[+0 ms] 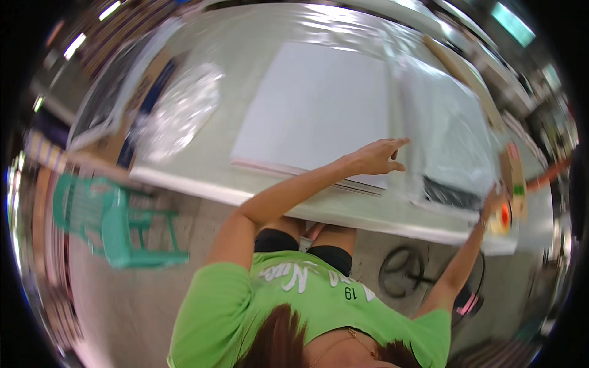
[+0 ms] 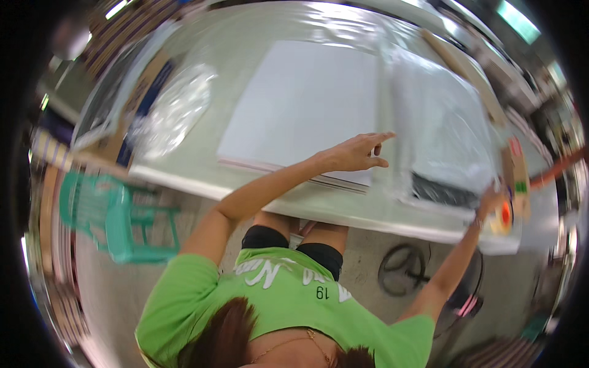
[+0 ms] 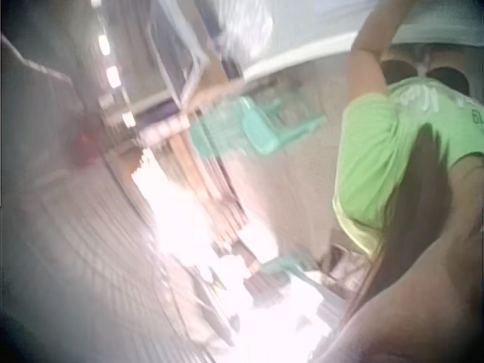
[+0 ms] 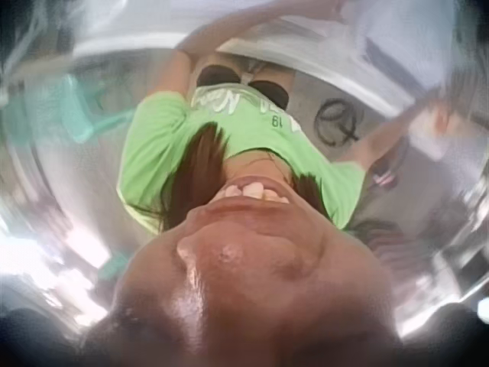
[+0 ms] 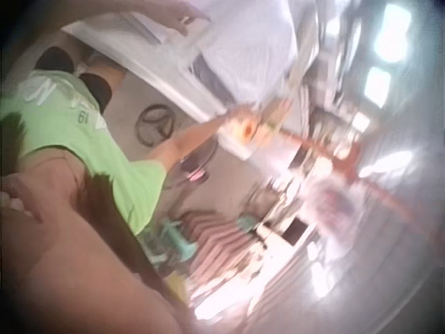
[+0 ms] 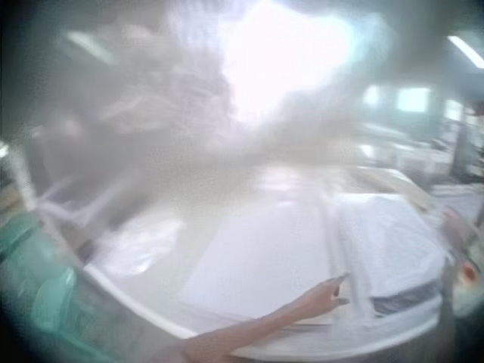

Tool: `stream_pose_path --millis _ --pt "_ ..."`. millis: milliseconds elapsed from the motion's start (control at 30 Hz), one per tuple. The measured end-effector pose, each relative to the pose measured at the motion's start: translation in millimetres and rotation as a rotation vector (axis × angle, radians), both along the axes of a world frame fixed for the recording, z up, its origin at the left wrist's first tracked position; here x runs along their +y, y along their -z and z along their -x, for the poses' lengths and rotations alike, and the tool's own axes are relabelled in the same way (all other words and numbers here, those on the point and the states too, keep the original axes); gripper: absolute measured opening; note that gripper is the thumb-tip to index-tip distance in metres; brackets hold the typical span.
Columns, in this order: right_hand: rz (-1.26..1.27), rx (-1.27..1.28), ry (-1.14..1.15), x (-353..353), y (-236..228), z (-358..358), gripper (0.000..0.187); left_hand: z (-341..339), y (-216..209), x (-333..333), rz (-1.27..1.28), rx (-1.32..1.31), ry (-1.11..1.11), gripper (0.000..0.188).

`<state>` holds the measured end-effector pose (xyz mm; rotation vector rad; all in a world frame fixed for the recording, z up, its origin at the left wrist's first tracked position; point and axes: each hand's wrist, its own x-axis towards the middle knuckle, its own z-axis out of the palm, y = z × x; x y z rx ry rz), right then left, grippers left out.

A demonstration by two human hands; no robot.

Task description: The person packages foam boards by sliding them into individual plastic sleeves, then placing them onto a stack on the work table.

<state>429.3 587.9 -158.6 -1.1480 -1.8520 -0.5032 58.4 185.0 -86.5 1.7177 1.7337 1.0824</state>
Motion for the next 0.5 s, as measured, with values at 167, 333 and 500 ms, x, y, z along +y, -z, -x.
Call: stream_pose_path --millis 167,333,500 --pt "0.387 0.333 -0.305 -77.4 -37.9 48.2 0.025 93.5 -32.1 -143.3 -0.161 0.095 -0.329 0.049" --pt "0.63 0.524 -0.482 -132.2 -66.4 78.7 0.022 179.3 -43.5 -310.2 -0.11 0.524 -1.066 0.019" --pt "0.659 0.473 -0.781 -189.6 -109.0 158.7 0.021 231.0 -26.2 -429.9 0.641 0.663 -1.464 0.024"
